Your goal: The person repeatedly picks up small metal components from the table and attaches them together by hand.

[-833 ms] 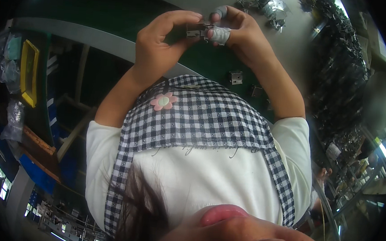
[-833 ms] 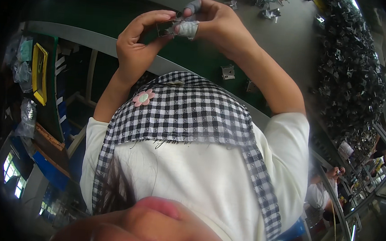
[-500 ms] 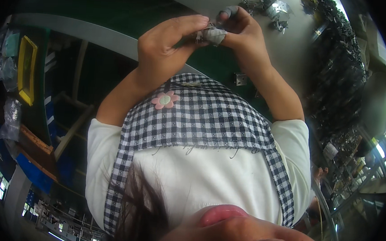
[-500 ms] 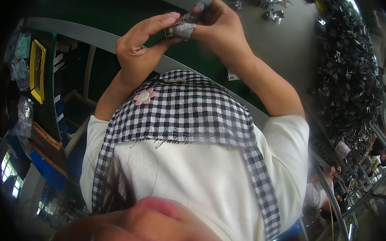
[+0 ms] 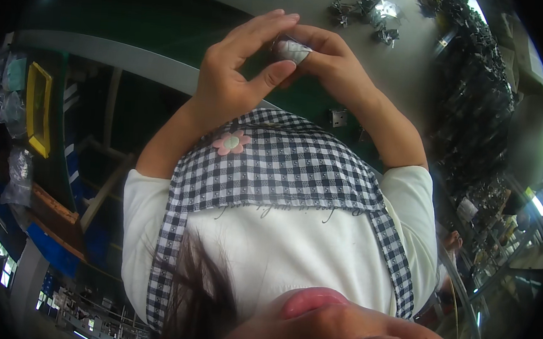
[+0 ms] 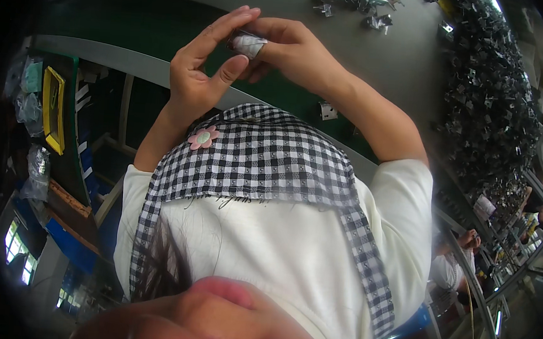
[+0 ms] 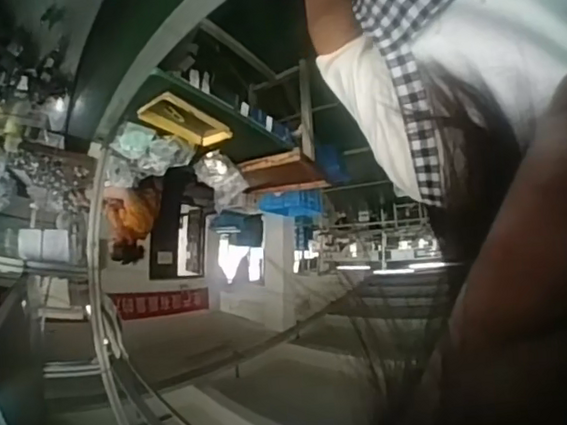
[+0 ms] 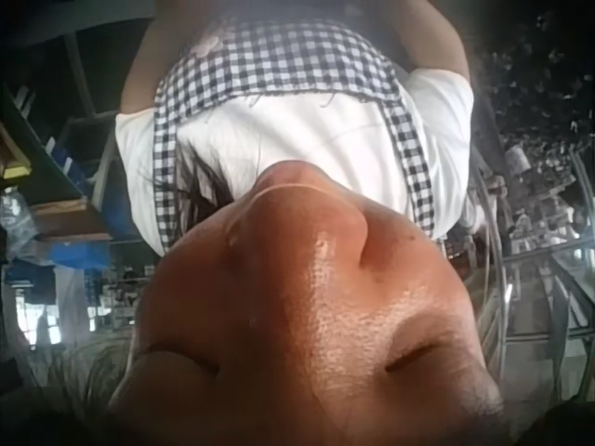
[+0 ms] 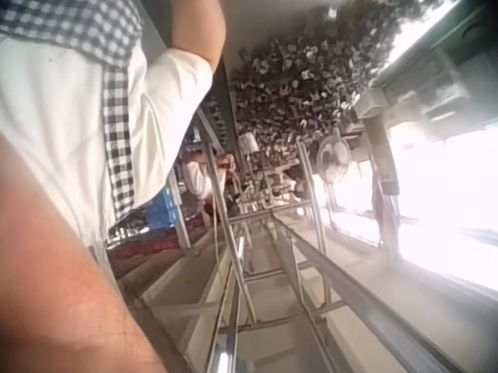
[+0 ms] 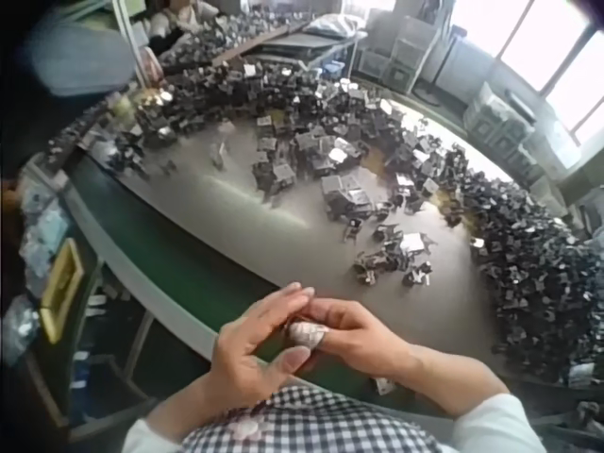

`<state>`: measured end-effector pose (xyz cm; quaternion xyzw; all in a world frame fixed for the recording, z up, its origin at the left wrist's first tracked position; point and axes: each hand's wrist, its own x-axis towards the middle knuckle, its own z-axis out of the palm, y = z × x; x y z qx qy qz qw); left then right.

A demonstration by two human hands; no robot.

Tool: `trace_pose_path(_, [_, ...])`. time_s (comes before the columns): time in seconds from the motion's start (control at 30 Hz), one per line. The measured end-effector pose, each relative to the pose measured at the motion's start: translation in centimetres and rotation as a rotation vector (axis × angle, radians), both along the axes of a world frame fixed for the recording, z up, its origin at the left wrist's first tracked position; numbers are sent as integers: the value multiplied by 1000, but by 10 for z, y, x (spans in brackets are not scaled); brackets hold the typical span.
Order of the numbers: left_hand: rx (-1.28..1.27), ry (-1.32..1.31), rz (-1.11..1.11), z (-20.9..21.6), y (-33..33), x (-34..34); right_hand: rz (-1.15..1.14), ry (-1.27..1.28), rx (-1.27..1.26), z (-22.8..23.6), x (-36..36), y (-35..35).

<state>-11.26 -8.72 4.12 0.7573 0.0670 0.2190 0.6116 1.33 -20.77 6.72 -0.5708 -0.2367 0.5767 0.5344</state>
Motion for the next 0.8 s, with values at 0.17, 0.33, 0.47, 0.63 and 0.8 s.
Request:
trace_pose_path(0.17, [555,-64,173,-11,-3,7,-138,108,31,-16,-4,1])
trace_pose_path(0.33, [524,-85,146,-14,4,10,-181,154,38,-31,-9,3])
trace_pose_path(0.47, [573,20,135,-14,4,4,174,-41,-163,-23,17,7])
trace_pose_path(0.63, [714,788,-174,-27,-3,8,-56,-1665,-287,-35,111,15])
trace_pose_path(0.8, [810,878,-299,-8,6,19,11,-1844,-179,-36,102,12])
